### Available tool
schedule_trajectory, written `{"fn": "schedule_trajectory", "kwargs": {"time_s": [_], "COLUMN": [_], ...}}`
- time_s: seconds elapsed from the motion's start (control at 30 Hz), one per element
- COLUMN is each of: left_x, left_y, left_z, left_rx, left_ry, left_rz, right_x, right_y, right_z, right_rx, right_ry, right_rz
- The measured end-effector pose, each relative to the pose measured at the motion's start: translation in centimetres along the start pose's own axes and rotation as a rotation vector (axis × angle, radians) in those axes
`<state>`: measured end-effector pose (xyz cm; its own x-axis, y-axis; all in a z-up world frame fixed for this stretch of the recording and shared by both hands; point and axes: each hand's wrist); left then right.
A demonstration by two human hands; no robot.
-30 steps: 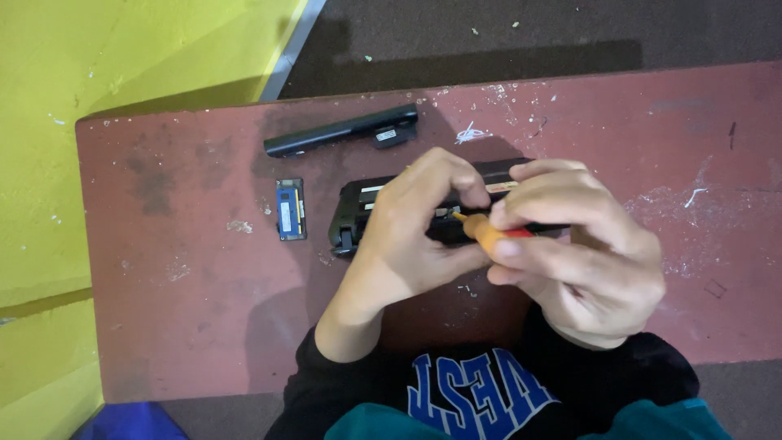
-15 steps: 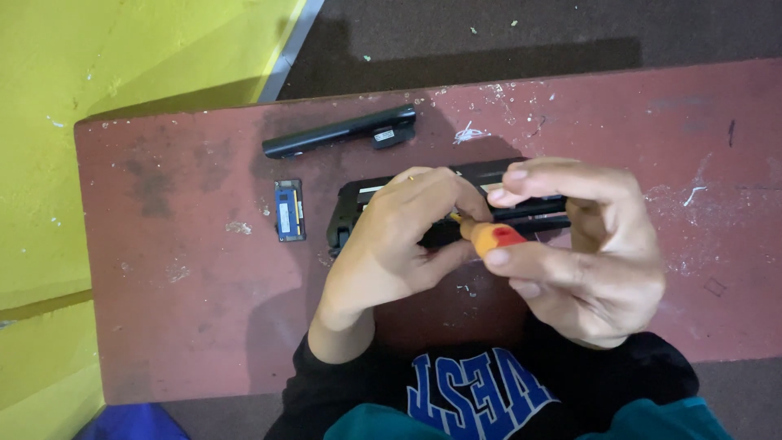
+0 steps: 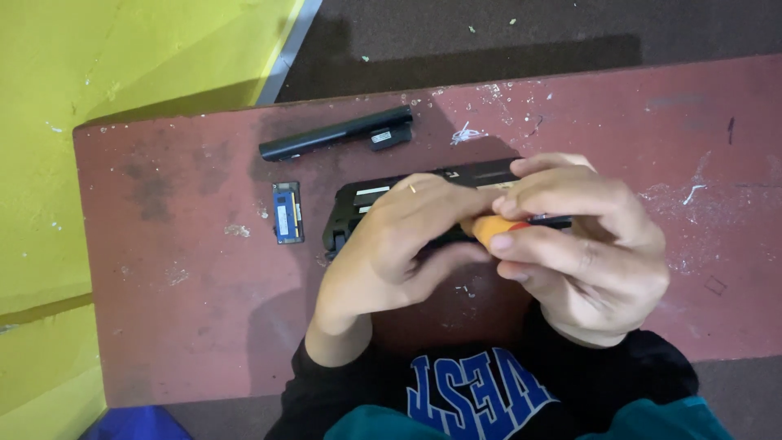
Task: Disassembling a laptop by removing the battery, unscrewing the back cover, and removing the RAM module.
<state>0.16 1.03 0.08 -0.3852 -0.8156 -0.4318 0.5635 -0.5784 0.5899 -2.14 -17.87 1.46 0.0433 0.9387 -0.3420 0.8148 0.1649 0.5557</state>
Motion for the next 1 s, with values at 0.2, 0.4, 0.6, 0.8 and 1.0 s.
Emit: {"fn": "schedule_trajectory", "kwargs": {"time_s": [0.2, 0.4, 0.6, 0.8, 1.0], "left_x": [-0.2, 0.1, 0.9, 0.0, -0.3], "left_y": [0.0, 0.2, 0.3, -0.1, 0.0], "left_z": [-0.1, 0.0, -0.2, -0.6, -0.2], "left_rx": [0.055, 0.01, -0.014, 0.075, 0.071], "left_ry": [-0.012, -0.028, 0.021, 0.093, 0.088], "left_rz": [0.023, 0.073, 0.084, 0.034, 0.063], "right_x": [0.0, 0.2, -0.3, -0.1, -0.5], "right_y": [0.0, 0.3, 0.2, 0.1, 0.5], "right_z": [-0.3, -1.0, -0.6, -0.8, -0.9], "right_rx": [0.007, 0.047, 0.034, 0.057, 0.004], "right_ry": [0.002, -0.027, -0.04, -0.014, -0.037], "right_rz": [-0.013, -0.009, -0.091, -0.063, -0.104]}}
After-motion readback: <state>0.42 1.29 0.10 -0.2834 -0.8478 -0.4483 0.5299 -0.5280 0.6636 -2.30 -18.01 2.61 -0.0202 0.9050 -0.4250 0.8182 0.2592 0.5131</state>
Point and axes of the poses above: each hand's wrist, its own y-axis towards the middle knuckle, its own x-axis out of the palm, z = x × y, and after that the axes turned 13 degrees about x, right-handed
